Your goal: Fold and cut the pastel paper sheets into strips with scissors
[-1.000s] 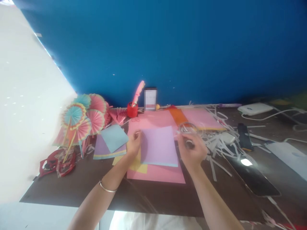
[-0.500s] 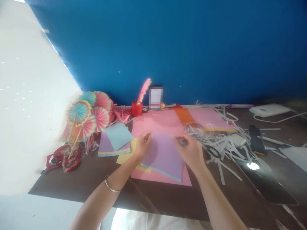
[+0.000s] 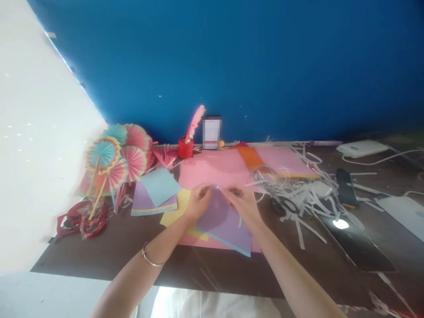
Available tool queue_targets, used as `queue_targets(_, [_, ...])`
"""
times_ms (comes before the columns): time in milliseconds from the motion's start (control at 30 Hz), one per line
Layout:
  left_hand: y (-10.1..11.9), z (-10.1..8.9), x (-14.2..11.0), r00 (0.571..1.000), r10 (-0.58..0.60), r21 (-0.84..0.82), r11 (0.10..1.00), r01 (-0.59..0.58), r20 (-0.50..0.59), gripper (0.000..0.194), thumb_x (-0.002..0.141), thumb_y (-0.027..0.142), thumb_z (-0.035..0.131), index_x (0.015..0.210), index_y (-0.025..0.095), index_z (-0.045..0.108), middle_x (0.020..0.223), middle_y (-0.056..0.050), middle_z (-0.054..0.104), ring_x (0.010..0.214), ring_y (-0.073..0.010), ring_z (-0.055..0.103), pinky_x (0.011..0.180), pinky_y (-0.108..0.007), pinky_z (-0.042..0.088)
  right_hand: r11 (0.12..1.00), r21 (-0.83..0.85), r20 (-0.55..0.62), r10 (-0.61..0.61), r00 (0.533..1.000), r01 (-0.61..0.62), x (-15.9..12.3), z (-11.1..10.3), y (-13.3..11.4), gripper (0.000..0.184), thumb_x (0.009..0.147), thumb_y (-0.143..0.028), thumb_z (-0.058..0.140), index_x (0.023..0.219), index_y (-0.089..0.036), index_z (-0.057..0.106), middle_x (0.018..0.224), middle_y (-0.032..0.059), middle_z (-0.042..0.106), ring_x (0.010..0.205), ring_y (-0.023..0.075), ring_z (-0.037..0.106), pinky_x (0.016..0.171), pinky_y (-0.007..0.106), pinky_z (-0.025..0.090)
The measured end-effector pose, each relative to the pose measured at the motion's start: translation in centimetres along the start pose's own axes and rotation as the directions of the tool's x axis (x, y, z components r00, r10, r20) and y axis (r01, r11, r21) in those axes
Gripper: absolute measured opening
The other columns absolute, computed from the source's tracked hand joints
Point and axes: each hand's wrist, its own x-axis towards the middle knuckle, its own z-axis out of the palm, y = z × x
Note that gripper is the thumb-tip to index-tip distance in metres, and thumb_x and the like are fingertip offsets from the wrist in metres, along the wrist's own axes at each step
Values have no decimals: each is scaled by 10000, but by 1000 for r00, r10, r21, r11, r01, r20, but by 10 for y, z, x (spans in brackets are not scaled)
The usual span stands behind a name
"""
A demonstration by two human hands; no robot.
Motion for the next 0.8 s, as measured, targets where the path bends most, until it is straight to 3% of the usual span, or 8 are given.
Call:
queue_targets(333, [-2, 0, -1, 997, 41, -25, 999, -40, 59, 165, 780, 284, 563, 866, 179, 657, 894, -55, 666, 845, -168, 601, 782, -293, 449, 989, -106, -108, -113, 988, 101, -4, 7, 2, 302, 652, -450, 671, 615, -167, 575, 503, -16, 526, 454, 109, 454, 437, 236, 339])
queue_targets(800, [-2, 0, -2, 997, 38, 11, 999, -39, 68, 176, 792, 283, 536, 882, 171, 638, 893, -61, 660, 848, -163, 600, 765, -278, 465, 974, -180, -138, -165, 977, 139, -4, 10, 3, 284, 686, -433, 628, 587, -172, 576, 581, 21, 604, 552, 148, 544, 521, 248, 409])
